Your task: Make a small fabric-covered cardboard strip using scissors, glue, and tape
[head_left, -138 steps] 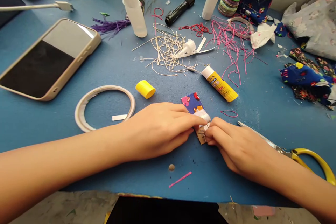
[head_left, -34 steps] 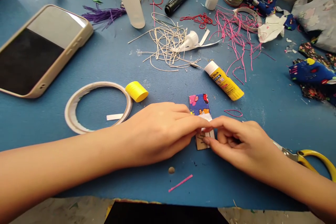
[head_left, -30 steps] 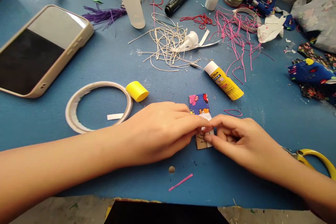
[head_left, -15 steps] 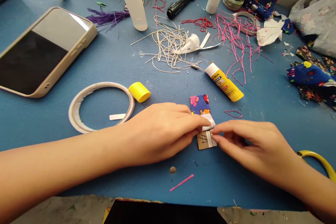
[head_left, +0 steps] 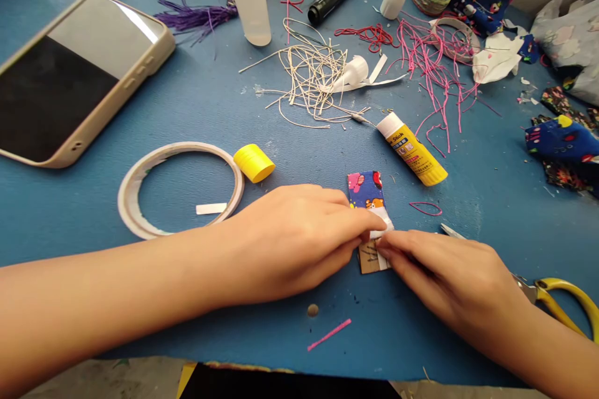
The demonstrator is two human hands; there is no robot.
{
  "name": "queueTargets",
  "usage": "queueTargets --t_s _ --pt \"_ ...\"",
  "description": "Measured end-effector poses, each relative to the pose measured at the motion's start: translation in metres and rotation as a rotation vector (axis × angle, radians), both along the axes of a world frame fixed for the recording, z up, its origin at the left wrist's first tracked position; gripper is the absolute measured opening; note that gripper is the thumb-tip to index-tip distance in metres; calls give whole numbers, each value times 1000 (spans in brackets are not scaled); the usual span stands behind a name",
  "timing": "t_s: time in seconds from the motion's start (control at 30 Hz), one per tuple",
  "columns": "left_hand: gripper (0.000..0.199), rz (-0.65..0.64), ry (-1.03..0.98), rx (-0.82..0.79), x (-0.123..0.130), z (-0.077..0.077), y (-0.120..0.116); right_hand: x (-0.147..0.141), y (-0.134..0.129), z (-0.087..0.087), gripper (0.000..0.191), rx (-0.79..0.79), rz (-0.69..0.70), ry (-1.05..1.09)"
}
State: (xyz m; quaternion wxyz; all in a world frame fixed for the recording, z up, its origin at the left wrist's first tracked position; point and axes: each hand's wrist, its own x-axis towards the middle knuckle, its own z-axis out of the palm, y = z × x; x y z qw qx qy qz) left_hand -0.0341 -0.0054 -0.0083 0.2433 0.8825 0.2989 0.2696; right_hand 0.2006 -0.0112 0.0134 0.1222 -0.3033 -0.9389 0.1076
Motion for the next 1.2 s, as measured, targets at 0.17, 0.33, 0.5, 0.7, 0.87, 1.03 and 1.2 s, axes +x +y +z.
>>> queueTargets --t_s 0.17,0.33,0.5,0.7,0.87,1.03,1.2 --pt "24 2 -10 13 0 -2 1 1 2 -1 18 14 -8 -34" --pt "23 0 32 19 0 -2 1 5 2 0 17 -68 -29 -27" --pt "24 1 42 9 -1 0 -1 7 -3 0 16 63 10 -72" --pt "25 1 34 -3 0 -1 0 3 -5 -2 17 186 65 -129" --pt "25 2 17 1 1 -1 0 6 -1 -2 15 39 19 -87" --pt "25 3 11 6 0 0 0 10 3 0 15 12 43 -44" --pt "25 -1 -1 -3 -1 -1 -1 10 6 1 16 -28 58 -65"
